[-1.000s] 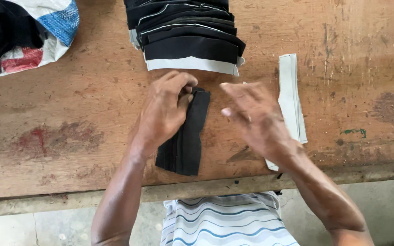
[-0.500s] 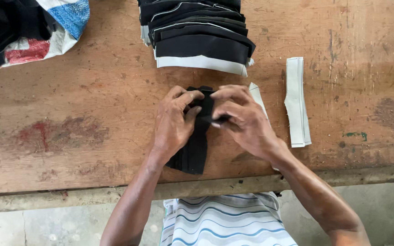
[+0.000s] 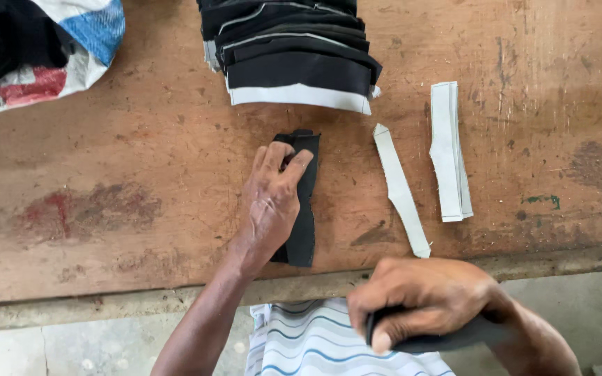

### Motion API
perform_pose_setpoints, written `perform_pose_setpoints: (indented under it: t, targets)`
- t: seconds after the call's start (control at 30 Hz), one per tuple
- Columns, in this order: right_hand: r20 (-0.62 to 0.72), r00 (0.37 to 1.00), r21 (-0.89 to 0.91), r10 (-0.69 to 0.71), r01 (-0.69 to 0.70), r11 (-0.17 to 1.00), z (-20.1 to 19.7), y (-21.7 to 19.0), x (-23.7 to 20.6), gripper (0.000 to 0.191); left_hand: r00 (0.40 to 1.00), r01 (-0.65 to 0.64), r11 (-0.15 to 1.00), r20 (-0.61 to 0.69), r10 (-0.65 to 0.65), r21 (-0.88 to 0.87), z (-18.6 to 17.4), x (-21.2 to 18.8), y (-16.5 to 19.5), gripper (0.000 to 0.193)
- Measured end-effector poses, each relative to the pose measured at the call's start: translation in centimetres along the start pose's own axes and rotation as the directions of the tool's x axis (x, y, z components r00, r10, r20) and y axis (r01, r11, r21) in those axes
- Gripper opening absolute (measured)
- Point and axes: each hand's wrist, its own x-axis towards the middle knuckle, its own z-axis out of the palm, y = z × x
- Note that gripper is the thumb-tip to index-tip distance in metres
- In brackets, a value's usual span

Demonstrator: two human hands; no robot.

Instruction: The person repeatedly picks a black rubber piece and a white rubber piece, aligns them edge-to-edge, and places the combined pair into a growing stack. The person handles the pieces by hand and maintains a steady rhythm throughout the clip.

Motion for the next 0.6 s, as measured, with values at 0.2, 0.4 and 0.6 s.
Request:
perform_pose_setpoints:
  t: [0.2, 0.4, 0.6]
  targets:
    - [-0.908, 0.418, -0.268, -0.031, -0.521, 0.810, -2.5, 1.4, 1.8, 0.014, 0.907, 0.318, 0.802, 0.407, -0.103, -0.506, -0.7, -0.4, 2.7, 0.048]
    - [-0.819, 0.376, -0.574, -0.434, -0.544, 0.612, -4.3, 1.3, 0.8, 0.037, 0.934, 0.324, 0.600, 0.350, -0.077, -0.732, 0.9, 1.8, 1.6, 0.043]
    - [-0.972, 0.171, -0.110, 0.159, -0.935, 0.336, -1.8, 1.0, 0.1, 0.070, 0.905, 0.422, 0.368, 0.407, -0.122, -0.828, 2.8, 4.5, -1.8, 0.043]
